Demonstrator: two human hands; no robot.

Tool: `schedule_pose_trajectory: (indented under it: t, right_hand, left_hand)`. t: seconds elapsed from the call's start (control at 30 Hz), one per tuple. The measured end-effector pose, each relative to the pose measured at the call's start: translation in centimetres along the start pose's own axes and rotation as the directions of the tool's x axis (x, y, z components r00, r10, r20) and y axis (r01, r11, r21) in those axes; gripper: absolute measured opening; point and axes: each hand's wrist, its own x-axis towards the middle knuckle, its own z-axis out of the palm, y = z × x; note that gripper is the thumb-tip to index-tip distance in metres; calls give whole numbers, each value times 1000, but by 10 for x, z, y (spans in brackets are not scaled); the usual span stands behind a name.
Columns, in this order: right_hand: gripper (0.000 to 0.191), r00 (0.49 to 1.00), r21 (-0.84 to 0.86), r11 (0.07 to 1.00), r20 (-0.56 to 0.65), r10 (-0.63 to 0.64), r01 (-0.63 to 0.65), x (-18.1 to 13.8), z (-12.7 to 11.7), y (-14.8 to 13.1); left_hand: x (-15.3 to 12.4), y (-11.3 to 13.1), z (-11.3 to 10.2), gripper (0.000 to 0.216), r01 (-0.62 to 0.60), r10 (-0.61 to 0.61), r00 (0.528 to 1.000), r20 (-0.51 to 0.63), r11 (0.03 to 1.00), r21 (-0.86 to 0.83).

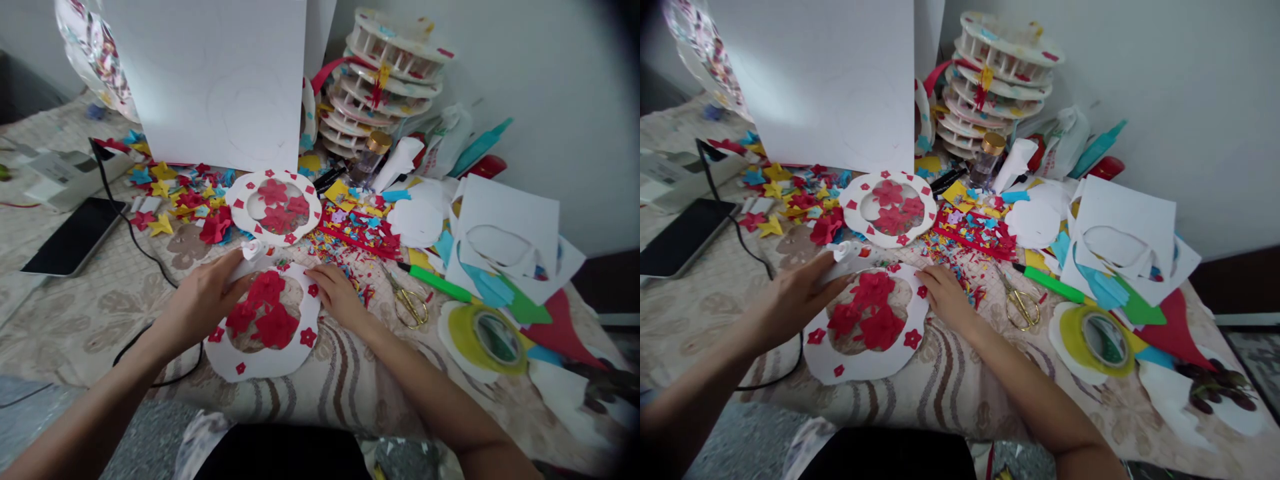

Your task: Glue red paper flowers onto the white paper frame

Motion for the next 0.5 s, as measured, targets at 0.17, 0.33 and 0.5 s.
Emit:
schedule_pose_trajectory:
  t: [0.17,0.33,0.5]
  right_hand:
    - [41,1000,-20,1000,7,-12,12,3,0,-1]
    - [40,1000,-14,1000,-7,-13,13,2,0,-1]
    - [42,999,42,999,-35,7,-5,1,2,-1]
  left_hand:
    - [-3,-3,-1,19,8,-8,1000,-6,1000,-10]
    - [-7,-4,-4,26,45,-45,999,7,999,-21]
    - [-8,-5,-5,21,75,-75,997,19,997,-24]
